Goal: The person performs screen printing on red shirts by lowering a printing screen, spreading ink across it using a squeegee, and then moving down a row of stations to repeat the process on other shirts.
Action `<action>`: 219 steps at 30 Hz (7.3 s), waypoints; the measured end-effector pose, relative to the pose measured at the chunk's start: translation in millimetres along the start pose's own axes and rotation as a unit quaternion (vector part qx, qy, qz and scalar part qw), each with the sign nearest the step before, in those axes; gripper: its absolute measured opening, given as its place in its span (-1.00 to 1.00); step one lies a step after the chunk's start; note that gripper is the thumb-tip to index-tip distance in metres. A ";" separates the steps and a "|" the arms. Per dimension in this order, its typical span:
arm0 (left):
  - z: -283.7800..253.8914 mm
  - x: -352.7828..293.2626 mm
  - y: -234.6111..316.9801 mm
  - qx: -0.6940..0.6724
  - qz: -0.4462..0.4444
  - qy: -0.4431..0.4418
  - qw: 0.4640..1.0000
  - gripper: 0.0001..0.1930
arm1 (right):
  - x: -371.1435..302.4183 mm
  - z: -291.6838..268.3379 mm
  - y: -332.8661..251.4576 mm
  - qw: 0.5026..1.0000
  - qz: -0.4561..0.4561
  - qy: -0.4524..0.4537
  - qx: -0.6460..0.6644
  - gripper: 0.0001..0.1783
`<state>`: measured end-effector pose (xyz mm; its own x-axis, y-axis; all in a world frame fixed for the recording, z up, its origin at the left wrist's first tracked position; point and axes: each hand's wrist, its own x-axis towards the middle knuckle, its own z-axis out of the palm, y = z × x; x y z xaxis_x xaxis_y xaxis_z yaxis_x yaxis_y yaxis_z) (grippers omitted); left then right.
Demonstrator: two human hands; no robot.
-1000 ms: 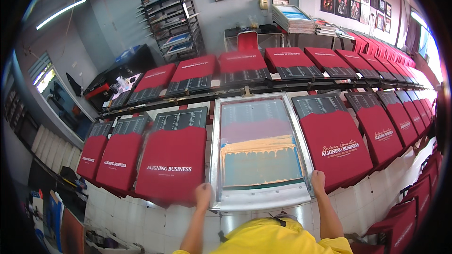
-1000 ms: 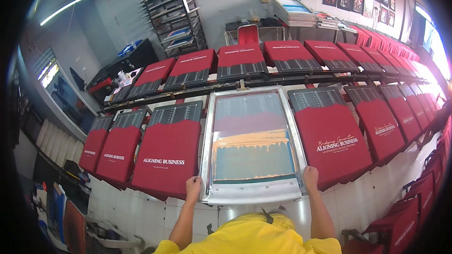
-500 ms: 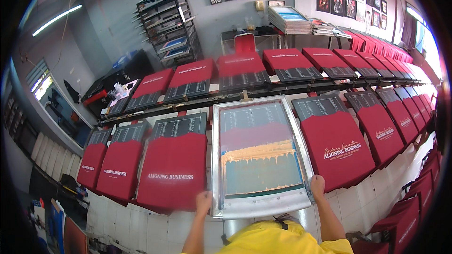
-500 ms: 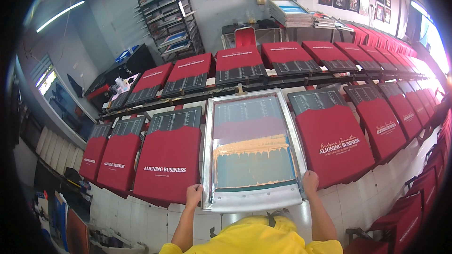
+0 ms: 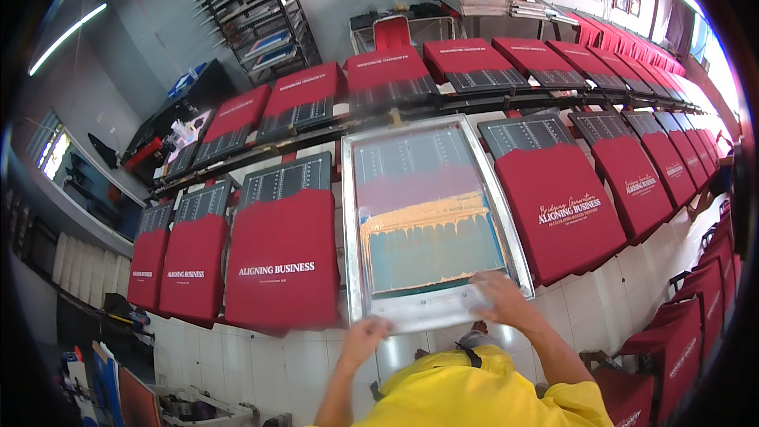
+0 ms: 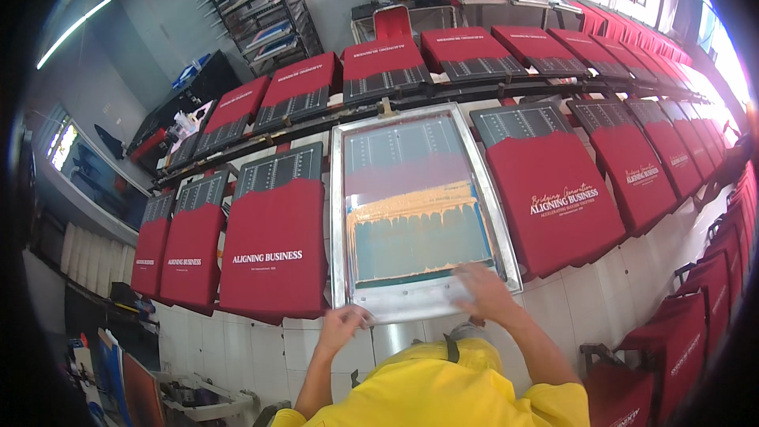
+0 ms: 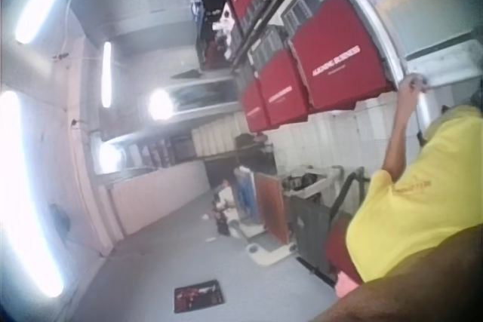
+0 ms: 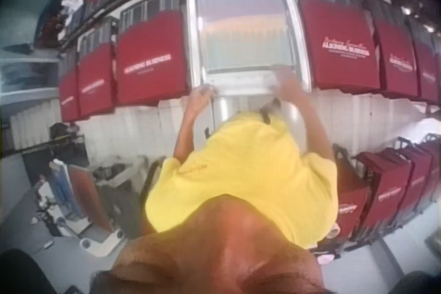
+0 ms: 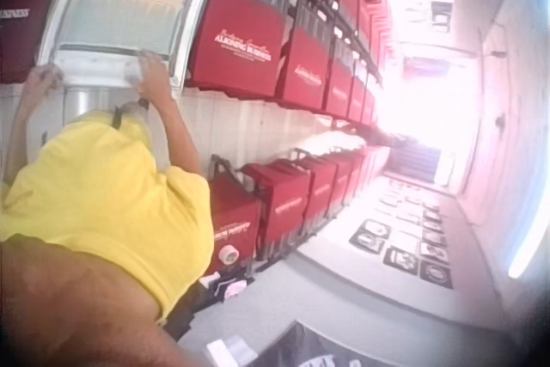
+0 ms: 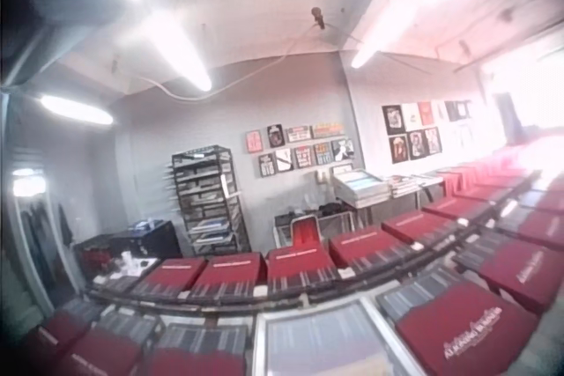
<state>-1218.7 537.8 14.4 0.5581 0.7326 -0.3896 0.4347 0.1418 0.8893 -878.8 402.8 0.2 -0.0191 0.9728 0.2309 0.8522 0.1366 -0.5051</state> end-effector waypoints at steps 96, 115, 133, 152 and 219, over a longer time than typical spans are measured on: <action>11.9 58.2 13.0 0.446 0.261 0.108 0.849 -0.58 | 18.4 -23.4 16.3 0.983 0.017 -0.043 -0.177 -0.65; -42.8 218.0 43.9 0.468 0.272 0.101 0.835 -0.65 | 158.3 -7.7 111.5 0.975 0.036 -0.058 -0.211 -0.74; 9.4 53.5 -20.4 0.452 0.284 0.088 0.841 -0.55 | 5.6 5.1 27.2 0.982 -0.004 -0.015 -0.189 -0.55; -51.7 195.3 49.9 0.477 0.257 0.071 0.838 -0.65 | 146.8 -9.5 100.7 0.980 0.004 -0.002 -0.197 -0.83; -283.5 -13.3 -159.4 -0.069 0.028 0.357 0.931 -0.71 | 75.8 164.2 -92.7 0.871 0.398 0.269 0.099 -0.63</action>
<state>-1495.8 694.2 -54.3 -0.0557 0.9903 -0.1271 0.2963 0.1379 0.9451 -1045.2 494.6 -72.1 0.8308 0.5520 0.0707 0.3743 -0.4602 -0.8051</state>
